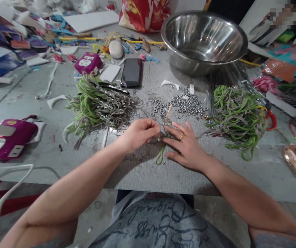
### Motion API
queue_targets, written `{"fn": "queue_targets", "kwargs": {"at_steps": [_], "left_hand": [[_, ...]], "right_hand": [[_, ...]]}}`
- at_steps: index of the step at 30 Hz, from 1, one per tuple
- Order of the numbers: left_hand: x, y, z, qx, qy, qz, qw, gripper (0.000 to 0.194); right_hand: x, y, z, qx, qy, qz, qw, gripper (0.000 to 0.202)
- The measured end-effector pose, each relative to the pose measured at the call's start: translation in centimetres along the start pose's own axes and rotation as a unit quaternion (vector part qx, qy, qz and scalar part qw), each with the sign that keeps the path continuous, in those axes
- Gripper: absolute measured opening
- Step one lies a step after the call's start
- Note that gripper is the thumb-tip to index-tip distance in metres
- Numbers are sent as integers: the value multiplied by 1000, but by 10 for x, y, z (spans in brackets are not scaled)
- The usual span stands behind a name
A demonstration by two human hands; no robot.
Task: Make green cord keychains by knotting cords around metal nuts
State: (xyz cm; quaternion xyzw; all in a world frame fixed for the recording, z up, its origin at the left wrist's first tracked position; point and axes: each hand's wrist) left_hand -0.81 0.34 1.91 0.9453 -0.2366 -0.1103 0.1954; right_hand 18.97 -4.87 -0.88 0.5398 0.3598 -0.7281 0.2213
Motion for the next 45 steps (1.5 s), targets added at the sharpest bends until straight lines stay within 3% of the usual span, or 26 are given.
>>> {"fn": "queue_targets", "kwargs": {"at_steps": [3,5,14,17,19,22,24,26,29,34,41,45], "left_hand": [[10,1,1,-32,119,37,992,13],[14,2,1,-38,150,54,986,14],[18,3,5,-23,135,68,988,16],[19,3,5,6,89,50,995,15],[19,5,6,46,33,-8,998,13],[19,9,8,177,-60,-100,977,10],[21,11,11,278,-125,-89,948,23],[22,11,15,339,-196,-54,918,29],[24,7,20,353,-277,-62,891,25],[23,3,22,378,-317,-107,863,13],[25,3,21,392,-344,-130,843,15],[26,2,23,393,-351,-119,842,18]], "right_hand": [[-2,-2,1,21,-10,-90,996,31],[-3,-3,2,30,-11,-118,992,30],[-2,-7,4,43,-22,-140,989,20],[-2,-6,4,44,-29,-139,989,21],[-3,-6,3,49,-35,-137,989,22],[-4,-4,1,65,-38,-133,988,24],[-4,-4,1,71,-36,-124,989,25],[-6,-4,1,72,-37,-118,990,26],[-7,-5,1,73,-46,-123,989,25],[-7,-5,2,78,-60,-125,987,25],[-5,-6,-1,111,-116,-143,977,42],[-4,-8,-1,108,-122,-138,977,38]]}}
Point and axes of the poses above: each hand's wrist, its own y-axis away from the middle knuckle, its own x-axis out of the palm, z = x × y, and after that the axes turned 9 degrees about -x, right-handed
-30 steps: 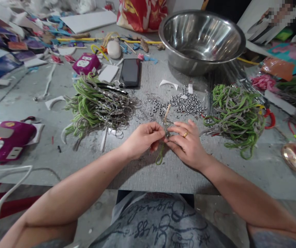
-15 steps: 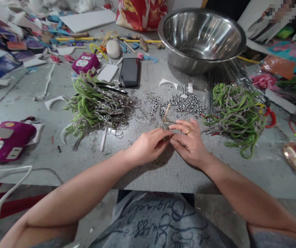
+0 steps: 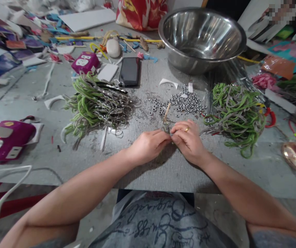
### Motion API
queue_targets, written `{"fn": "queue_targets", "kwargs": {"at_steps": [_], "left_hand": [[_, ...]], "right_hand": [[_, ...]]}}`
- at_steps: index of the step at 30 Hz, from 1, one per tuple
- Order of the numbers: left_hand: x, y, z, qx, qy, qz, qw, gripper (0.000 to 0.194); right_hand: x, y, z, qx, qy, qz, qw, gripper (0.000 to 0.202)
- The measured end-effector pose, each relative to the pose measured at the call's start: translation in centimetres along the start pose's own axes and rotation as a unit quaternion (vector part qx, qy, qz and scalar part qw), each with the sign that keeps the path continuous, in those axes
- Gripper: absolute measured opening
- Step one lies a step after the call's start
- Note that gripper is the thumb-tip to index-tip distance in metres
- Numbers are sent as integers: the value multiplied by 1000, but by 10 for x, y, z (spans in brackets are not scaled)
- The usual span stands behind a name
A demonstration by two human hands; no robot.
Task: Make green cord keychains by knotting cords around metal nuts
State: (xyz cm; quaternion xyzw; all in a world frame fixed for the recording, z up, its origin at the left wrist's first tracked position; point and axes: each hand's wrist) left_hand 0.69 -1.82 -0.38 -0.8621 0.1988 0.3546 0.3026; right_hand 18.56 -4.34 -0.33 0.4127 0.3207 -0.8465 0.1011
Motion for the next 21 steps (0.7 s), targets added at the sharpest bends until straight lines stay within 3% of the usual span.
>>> {"fn": "queue_targets", "kwargs": {"at_steps": [6,21], "left_hand": [[1,0,2,-18,18,6,1000,18],[1,3,8,-29,42,45,998,15]], "right_hand": [[-1,0,2,-33,-11,-18,999,23],[-4,4,-3,-26,29,27,999,16]]}}
Point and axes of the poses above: each hand's wrist, its own y-axis away from the middle knuckle, its own x-axis out of the palm, z = x × y, and after that the axes turned 9 degrees about -x, right-handed
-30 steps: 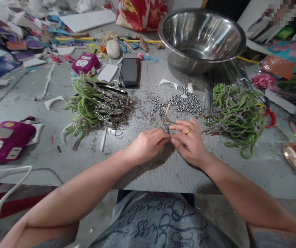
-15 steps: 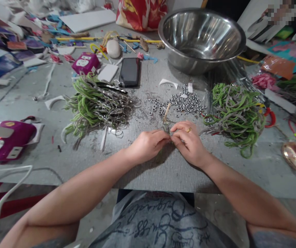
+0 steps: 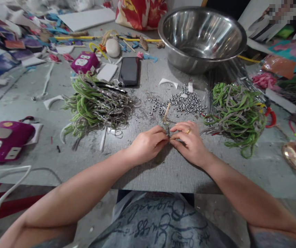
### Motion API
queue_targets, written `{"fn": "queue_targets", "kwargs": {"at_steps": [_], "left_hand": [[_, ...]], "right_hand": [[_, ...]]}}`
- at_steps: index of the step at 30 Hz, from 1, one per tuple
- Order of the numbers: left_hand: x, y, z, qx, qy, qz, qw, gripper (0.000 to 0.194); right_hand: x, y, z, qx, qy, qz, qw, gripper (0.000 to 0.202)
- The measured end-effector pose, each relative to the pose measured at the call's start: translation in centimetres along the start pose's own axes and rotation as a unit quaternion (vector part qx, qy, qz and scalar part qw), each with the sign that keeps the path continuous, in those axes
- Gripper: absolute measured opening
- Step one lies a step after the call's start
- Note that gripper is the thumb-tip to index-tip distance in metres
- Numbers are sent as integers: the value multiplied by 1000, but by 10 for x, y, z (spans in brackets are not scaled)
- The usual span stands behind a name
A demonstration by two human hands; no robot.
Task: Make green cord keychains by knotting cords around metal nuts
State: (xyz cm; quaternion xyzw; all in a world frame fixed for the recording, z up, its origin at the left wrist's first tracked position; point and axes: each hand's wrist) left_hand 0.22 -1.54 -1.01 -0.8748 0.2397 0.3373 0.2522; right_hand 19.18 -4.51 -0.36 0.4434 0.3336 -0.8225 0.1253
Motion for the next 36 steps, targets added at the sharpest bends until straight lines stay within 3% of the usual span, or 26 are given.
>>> {"fn": "queue_targets", "kwargs": {"at_steps": [8,15,24,36], "left_hand": [[1,1,3,-50,-33,51,997,17],[1,1,4,-43,-48,76,995,18],[6,1,2,-87,-74,53,992,17],[11,1,-1,-99,-110,47,988,20]], "right_hand": [[-2,0,-6,-4,12,21,1000,17],[-1,0,-6,-10,12,41,999,15],[-1,-1,-6,-9,7,61,998,14],[2,-1,-3,-18,39,55,998,14]]}}
Point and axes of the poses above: each hand's wrist, its own y-axis away from the middle knuckle, its own x-axis out of the palm, z = x × y, and after that the axes turned 9 degrees about -x, right-handed
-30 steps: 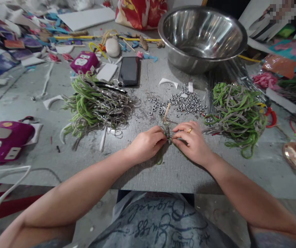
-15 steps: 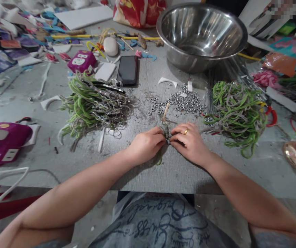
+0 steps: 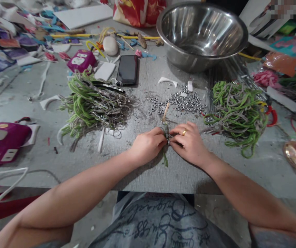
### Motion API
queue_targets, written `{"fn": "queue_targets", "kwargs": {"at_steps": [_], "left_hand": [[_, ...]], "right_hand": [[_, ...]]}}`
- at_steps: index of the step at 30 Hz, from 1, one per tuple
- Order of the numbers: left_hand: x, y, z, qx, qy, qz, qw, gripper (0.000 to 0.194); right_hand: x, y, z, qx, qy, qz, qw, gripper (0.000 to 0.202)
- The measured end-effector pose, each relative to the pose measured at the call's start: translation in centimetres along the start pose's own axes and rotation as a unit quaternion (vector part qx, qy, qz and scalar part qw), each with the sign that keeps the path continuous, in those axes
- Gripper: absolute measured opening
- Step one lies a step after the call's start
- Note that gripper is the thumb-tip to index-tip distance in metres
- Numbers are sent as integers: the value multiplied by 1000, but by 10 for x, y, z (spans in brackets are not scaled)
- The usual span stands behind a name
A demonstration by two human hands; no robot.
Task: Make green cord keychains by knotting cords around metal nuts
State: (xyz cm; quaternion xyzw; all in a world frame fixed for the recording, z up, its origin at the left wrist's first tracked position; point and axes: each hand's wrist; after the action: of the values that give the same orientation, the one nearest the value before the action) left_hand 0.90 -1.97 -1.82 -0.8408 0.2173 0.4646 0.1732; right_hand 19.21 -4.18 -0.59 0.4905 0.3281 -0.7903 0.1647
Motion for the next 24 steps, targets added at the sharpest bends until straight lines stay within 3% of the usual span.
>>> {"fn": "queue_targets", "kwargs": {"at_steps": [12,24], "left_hand": [[-12,0,1,33,57,40,997,18],[-12,1,-2,20,32,53,998,18]], "right_hand": [[3,0,-1,7,-12,-26,1000,10],[-1,1,-5,19,-30,-43,998,11]]}}
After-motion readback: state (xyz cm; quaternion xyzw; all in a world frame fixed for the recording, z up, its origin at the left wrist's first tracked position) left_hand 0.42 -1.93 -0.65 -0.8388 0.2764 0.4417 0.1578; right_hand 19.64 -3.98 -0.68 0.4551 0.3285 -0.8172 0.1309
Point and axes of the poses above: each hand's wrist, its own y-axis away from the middle knuckle, its own x-axis out of the palm, z = x × y, and after that the axes turned 9 degrees about -x, right-handed
